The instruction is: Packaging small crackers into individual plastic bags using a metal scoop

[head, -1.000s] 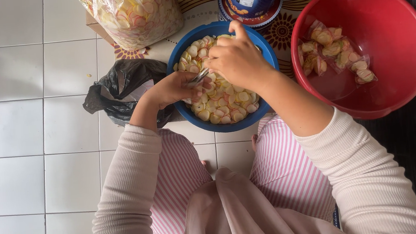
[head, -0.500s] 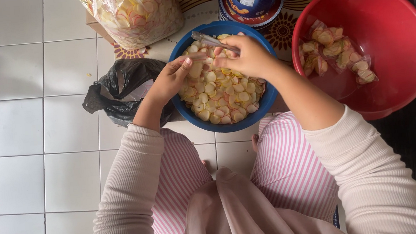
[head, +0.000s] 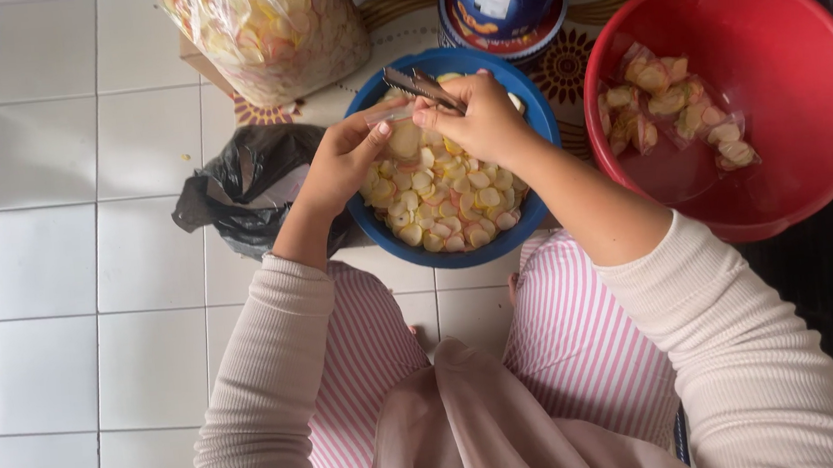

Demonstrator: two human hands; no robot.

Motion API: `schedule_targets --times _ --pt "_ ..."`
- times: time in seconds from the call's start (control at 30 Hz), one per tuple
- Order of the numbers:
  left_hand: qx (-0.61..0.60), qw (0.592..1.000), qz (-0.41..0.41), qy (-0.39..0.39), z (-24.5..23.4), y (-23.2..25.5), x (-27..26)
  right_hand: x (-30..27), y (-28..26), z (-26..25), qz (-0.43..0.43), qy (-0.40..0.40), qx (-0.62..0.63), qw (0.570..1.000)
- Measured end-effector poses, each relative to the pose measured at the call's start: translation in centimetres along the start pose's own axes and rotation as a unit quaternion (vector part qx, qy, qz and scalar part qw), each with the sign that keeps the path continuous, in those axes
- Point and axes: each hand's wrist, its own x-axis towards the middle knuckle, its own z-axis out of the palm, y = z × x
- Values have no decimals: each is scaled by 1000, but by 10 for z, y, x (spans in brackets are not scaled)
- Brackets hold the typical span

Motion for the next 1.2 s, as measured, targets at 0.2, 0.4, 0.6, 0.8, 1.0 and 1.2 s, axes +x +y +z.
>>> schedule_targets --times 0.2,0.4,0.6,0.8,1.0,1.2 --pt "-114 990 -26 82 -20 -44 8 3 28 5 6 15 7 1000" --pt "-73 993 -22 93 -18 -55 11 6 49 9 10 29 11 999" --pt "-62 988 0 145 -18 -62 15 -11 2 14 24 42 141 989" --pt "-53 992 -14 116 -3 -17 5 -4 -1 12 96 191 291 933" --pt "-66 989 -98 89 -13 -8 -1 8 17 -63 1 517 368 773" --pt "-43 990 -113 75 -17 -6 -4 -7 -23 -51 66 450 402 795"
